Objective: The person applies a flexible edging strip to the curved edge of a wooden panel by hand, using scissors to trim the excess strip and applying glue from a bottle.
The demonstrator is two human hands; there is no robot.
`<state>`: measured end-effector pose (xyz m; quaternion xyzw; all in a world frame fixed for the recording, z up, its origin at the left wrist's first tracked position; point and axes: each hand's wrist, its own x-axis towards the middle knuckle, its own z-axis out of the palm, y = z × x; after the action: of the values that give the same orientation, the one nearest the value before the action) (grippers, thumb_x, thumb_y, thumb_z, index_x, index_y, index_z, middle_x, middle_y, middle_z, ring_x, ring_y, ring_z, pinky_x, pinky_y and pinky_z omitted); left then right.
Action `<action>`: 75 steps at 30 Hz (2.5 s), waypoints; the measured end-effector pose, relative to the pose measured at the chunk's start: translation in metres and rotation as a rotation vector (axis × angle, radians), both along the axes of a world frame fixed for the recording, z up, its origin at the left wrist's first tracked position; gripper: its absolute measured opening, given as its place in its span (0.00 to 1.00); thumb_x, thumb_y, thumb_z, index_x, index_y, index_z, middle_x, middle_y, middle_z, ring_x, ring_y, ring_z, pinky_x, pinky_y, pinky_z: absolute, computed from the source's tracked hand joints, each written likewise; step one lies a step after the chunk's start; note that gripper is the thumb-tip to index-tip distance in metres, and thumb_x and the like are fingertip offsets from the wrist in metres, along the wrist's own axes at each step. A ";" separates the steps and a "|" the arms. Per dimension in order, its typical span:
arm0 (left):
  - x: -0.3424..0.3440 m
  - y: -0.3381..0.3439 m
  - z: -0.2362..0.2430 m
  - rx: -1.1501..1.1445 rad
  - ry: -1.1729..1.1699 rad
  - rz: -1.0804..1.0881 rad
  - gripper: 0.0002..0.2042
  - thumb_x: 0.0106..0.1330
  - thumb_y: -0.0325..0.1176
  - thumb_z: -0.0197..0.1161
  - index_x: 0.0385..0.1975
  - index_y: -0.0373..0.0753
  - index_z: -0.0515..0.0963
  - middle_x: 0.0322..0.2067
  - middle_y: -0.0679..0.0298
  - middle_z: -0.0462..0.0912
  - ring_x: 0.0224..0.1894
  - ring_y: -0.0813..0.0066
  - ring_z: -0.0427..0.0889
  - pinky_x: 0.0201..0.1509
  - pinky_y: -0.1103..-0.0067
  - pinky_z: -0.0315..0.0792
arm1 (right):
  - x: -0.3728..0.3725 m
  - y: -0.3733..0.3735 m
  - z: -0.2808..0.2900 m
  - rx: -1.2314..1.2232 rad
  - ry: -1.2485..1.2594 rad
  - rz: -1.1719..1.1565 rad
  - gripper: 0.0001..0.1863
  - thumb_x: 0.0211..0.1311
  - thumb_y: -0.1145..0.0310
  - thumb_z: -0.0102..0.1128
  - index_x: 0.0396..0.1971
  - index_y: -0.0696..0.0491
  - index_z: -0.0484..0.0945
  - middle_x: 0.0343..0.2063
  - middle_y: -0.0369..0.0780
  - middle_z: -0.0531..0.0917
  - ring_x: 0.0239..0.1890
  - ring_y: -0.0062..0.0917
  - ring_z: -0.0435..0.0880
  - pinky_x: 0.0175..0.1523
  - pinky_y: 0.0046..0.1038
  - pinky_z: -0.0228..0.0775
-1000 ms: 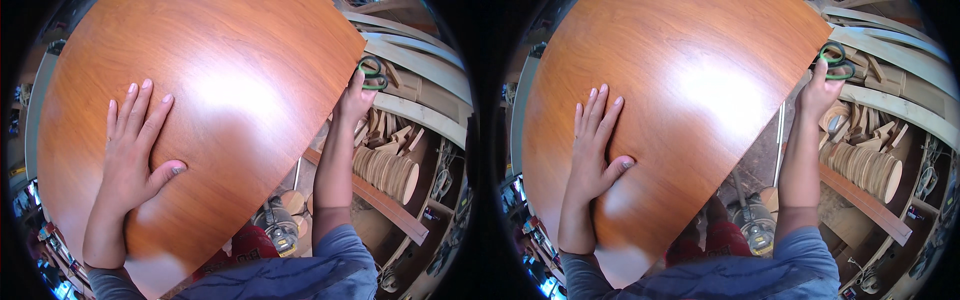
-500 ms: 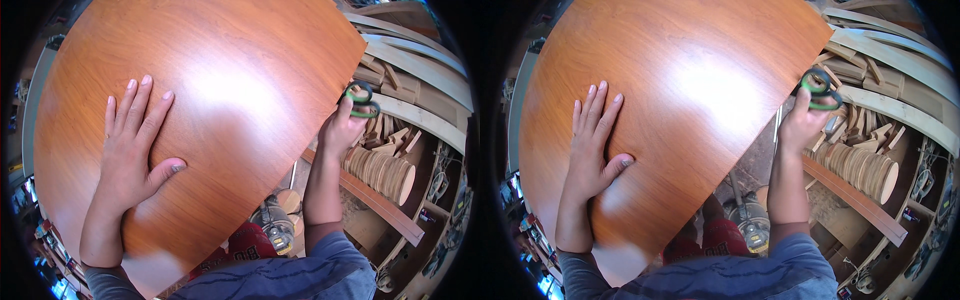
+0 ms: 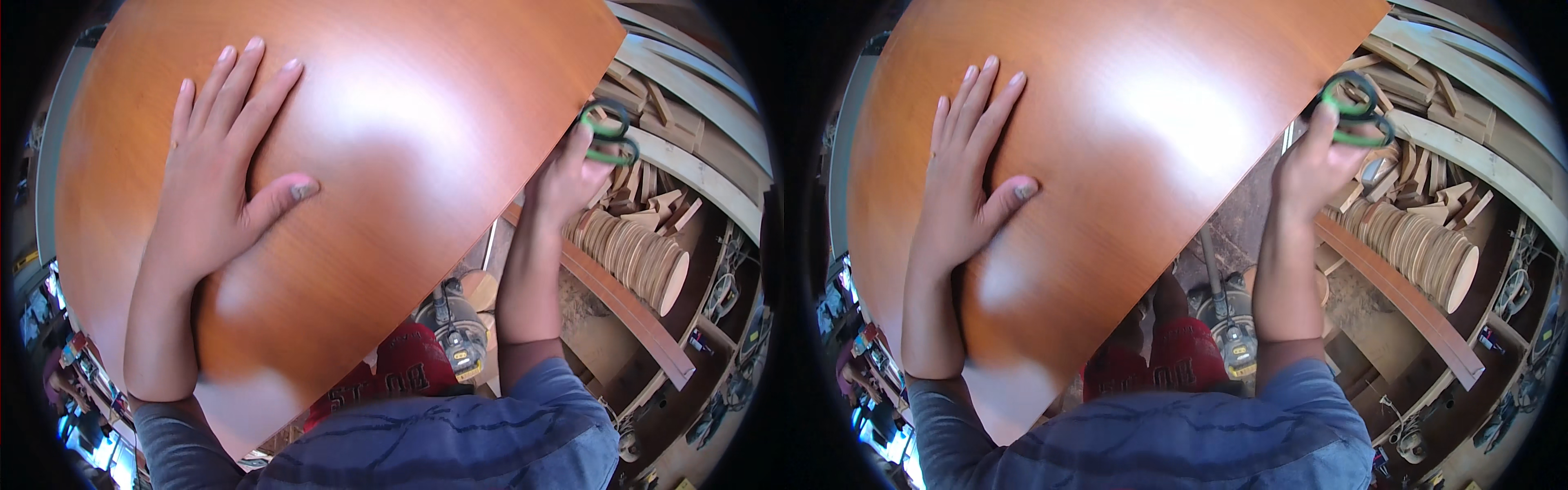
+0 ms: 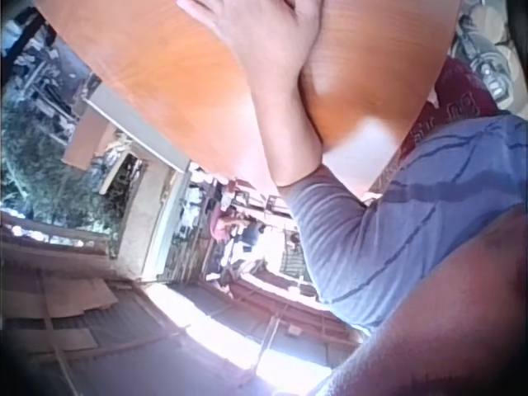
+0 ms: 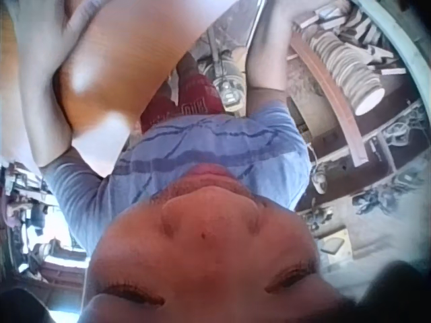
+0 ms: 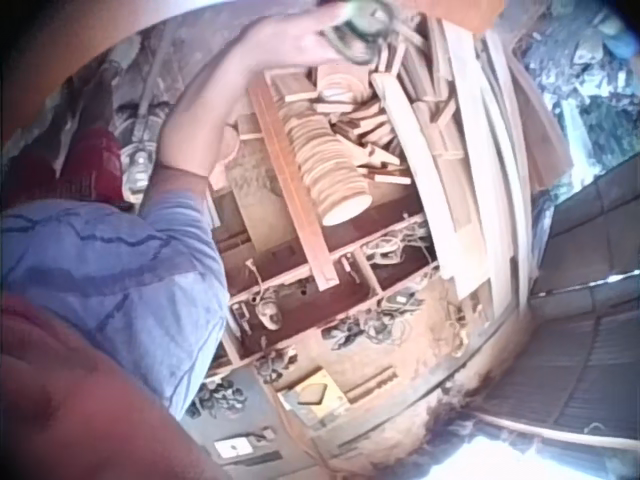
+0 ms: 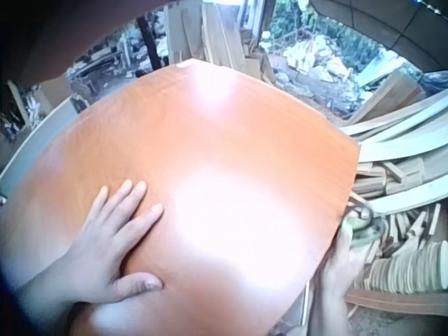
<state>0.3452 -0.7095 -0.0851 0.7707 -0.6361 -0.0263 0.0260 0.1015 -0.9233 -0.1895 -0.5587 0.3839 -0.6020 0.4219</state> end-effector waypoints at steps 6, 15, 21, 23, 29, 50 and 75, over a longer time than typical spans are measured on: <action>-0.005 0.001 0.002 -0.134 -0.018 -0.034 0.36 0.59 0.63 0.50 0.63 0.46 0.65 0.66 0.53 0.57 0.70 0.55 0.52 0.71 0.58 0.41 | -0.011 0.153 0.005 0.170 0.052 0.080 0.14 0.62 0.73 0.54 0.43 0.59 0.61 0.37 0.45 0.76 0.44 0.28 0.77 0.51 0.30 0.70; -0.002 0.010 -0.005 -0.109 0.072 -0.037 0.37 0.60 0.57 0.55 0.65 0.38 0.59 0.66 0.41 0.52 0.70 0.44 0.48 0.71 0.54 0.41 | 0.002 0.184 0.008 0.128 -0.093 0.064 0.09 0.63 0.76 0.53 0.40 0.60 0.66 0.37 0.44 0.77 0.43 0.27 0.78 0.52 0.31 0.71; -0.011 0.011 -0.006 -0.144 0.071 -0.010 0.38 0.61 0.61 0.50 0.64 0.38 0.60 0.66 0.43 0.53 0.70 0.47 0.49 0.70 0.54 0.42 | -0.006 0.284 0.011 0.081 -0.051 0.153 0.09 0.64 0.74 0.52 0.42 0.59 0.68 0.38 0.41 0.77 0.43 0.24 0.77 0.53 0.28 0.68; -0.009 0.013 -0.004 -0.156 0.099 -0.024 0.38 0.62 0.62 0.48 0.64 0.38 0.60 0.66 0.44 0.54 0.70 0.49 0.48 0.70 0.53 0.42 | -0.008 0.302 0.008 0.061 -0.062 0.164 0.09 0.63 0.75 0.51 0.42 0.59 0.68 0.37 0.41 0.77 0.44 0.24 0.77 0.54 0.28 0.67; -0.005 0.011 -0.012 -0.127 0.097 0.005 0.37 0.62 0.61 0.47 0.64 0.38 0.60 0.66 0.45 0.53 0.70 0.50 0.47 0.70 0.54 0.41 | 0.006 0.267 0.011 0.032 -0.103 0.052 0.07 0.65 0.74 0.51 0.41 0.57 0.69 0.34 0.36 0.75 0.36 0.18 0.73 0.45 0.24 0.66; -0.006 0.013 -0.009 -0.103 0.134 0.030 0.37 0.64 0.61 0.45 0.66 0.39 0.57 0.67 0.44 0.49 0.72 0.51 0.43 0.71 0.55 0.36 | -0.006 0.329 0.014 0.038 -0.003 0.164 0.09 0.64 0.71 0.55 0.41 0.57 0.69 0.36 0.37 0.76 0.39 0.21 0.75 0.48 0.24 0.66; -0.005 0.029 -0.003 -0.170 0.164 -0.045 0.36 0.64 0.59 0.47 0.66 0.39 0.57 0.67 0.45 0.51 0.71 0.51 0.46 0.71 0.55 0.38 | -0.001 0.268 0.007 0.108 -0.243 0.130 0.10 0.63 0.76 0.55 0.42 0.58 0.68 0.39 0.40 0.77 0.43 0.21 0.76 0.53 0.26 0.67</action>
<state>0.3398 -0.6810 -0.0885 0.7465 -0.6490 -0.0357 0.1425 0.1003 -0.6553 -0.1821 -0.4819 0.3250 -0.6151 0.5327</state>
